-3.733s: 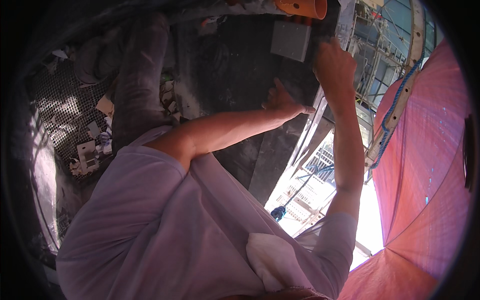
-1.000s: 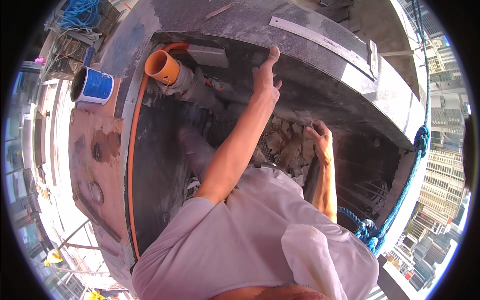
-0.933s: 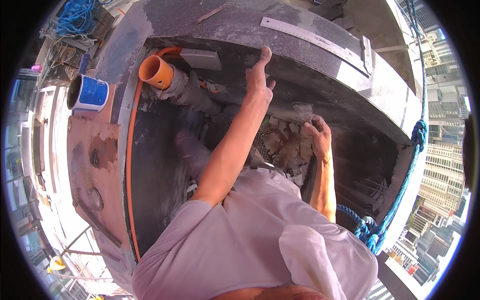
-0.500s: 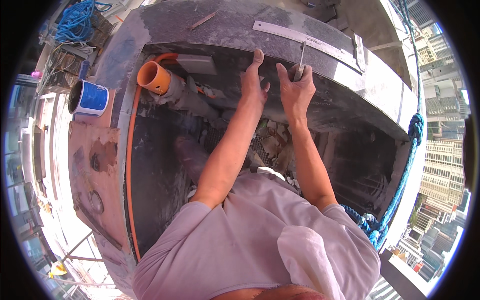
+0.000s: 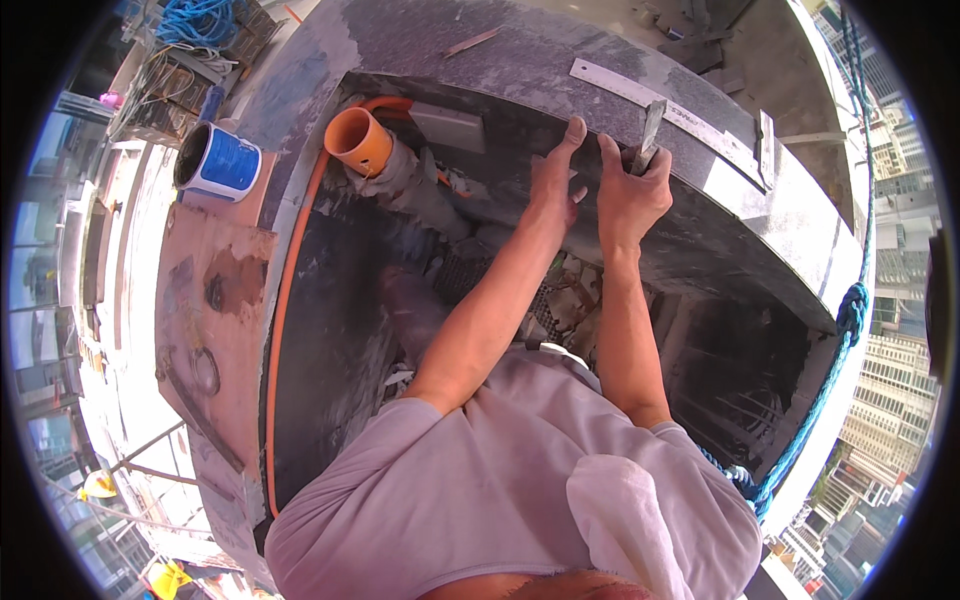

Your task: The person applies a gray paste to a curved concrete surface using a trowel and a smaller scraper. They repeatedly scoop material from a container and spread it along the edge, smoothing the surface.

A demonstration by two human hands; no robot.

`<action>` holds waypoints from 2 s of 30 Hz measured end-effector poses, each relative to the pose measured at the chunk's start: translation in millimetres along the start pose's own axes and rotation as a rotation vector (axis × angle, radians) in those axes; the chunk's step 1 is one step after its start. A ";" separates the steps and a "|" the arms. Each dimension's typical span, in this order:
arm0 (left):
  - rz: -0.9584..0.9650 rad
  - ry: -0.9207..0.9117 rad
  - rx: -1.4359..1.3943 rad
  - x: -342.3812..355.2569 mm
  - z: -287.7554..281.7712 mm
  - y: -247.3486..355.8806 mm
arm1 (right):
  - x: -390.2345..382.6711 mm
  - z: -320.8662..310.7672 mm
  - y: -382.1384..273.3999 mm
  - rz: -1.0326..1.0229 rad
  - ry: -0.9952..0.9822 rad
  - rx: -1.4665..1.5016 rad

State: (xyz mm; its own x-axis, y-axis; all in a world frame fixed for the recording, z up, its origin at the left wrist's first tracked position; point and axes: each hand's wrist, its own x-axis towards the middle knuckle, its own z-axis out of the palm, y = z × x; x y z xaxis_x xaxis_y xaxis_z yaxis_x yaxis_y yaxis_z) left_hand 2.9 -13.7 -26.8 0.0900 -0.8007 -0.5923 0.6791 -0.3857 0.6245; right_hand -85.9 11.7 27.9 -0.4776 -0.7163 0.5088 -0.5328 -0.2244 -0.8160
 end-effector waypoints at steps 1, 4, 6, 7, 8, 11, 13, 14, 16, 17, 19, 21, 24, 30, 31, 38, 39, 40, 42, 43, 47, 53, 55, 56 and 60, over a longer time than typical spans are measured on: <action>0.008 0.001 0.007 1.5 0.7 0.0 | -0.1 2.8 3.5 -0.029 -0.005 -0.039; 0.022 0.006 0.014 3.0 1.0 -2.8 | -1.9 5.6 12.6 -0.077 -0.023 -0.116; 0.029 0.015 -0.003 4.5 1.5 -2.9 | -0.4 4.7 12.5 -0.060 -0.038 -0.107; 0.031 -0.022 -0.006 4.7 0.4 -3.0 | -0.1 4.3 12.8 -0.100 -0.021 -0.144; 0.033 -0.058 -0.007 5.0 -2.3 -2.3 | -0.7 4.9 13.5 -0.136 -0.004 -0.179; 0.057 -0.094 -0.026 0.4 -6.2 -6.2 | -0.8 5.5 17.4 -0.154 0.003 -0.207; 0.054 -0.142 -0.059 -0.2 -14.6 -7.1 | -0.8 5.2 20.5 -0.157 0.002 -0.209; 0.042 -0.192 -0.083 2.5 -26.8 -5.1 | -0.9 5.3 20.6 -0.171 0.008 -0.214; 0.061 -0.183 -0.118 11.8 -35.7 -5.4 | -1.7 5.3 19.4 -0.188 0.014 -0.218; 0.093 -0.125 -0.130 13.8 -33.9 -2.4 | -1.5 5.1 18.1 -0.193 0.012 -0.217; 0.123 -0.084 -0.130 17.7 -33.1 5.7 | -2.1 5.1 16.8 -0.190 0.008 -0.219; 0.121 -0.119 -0.108 21.1 -36.8 15.0 | -2.0 4.9 16.2 -0.177 0.002 -0.223; 0.108 -0.043 -0.106 14.0 -35.5 19.6 | -2.7 4.7 14.1 -0.199 0.002 -0.226; 0.228 0.216 0.497 -28.1 -52.5 48.4 | -1.1 2.1 18.9 -0.185 0.002 -0.190; 0.406 0.213 0.643 -35.6 -55.5 62.2 | 0.0 1.9 21.0 -0.189 0.002 -0.204; 1.609 0.037 1.864 -10.0 -44.7 188.2 | 2.2 1.7 18.3 -0.213 -0.041 -0.243; 1.555 -0.035 2.043 -0.2 -39.8 198.6 | 2.5 1.2 18.2 -0.221 -0.042 -0.245; 1.493 -0.081 2.083 10.7 -32.6 209.2 | 2.1 0.3 17.2 -0.216 -0.046 -0.250; 1.365 -0.177 2.162 20.5 -14.5 227.1 | 2.5 -0.1 15.8 -0.199 -0.052 -0.260; 1.285 -0.208 2.224 19.4 -7.0 232.7 | 3.6 1.0 16.9 -0.212 -0.045 -0.249; 1.230 -0.358 2.361 4.2 17.0 246.3 | 0.2 0.0 15.1 -0.178 -0.070 -0.236; 1.195 -0.449 2.456 -12.0 25.8 255.6 | -29.6 -24.2 -20.3 -0.226 -0.509 -0.143; 1.114 -0.458 2.487 -10.6 31.1 255.6 | -43.4 -15.7 -9.5 -0.374 -0.616 -0.173; 1.072 -0.457 2.499 -8.2 32.6 256.2 | -48.6 -6.7 -5.0 -0.424 -0.631 -0.200; 1.156 -0.459 2.401 -0.9 29.8 253.0 | -51.4 28.6 16.3 -0.537 -0.670 -0.280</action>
State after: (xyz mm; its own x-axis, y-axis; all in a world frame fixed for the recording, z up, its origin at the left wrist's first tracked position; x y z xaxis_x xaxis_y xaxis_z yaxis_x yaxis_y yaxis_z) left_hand 152.9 -124.2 146.9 -0.5980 -0.8014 -0.0151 -0.7931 0.5943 -0.1333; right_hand -50.0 25.9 -19.4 0.3452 -0.8156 0.4643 -0.7590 -0.5336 -0.3731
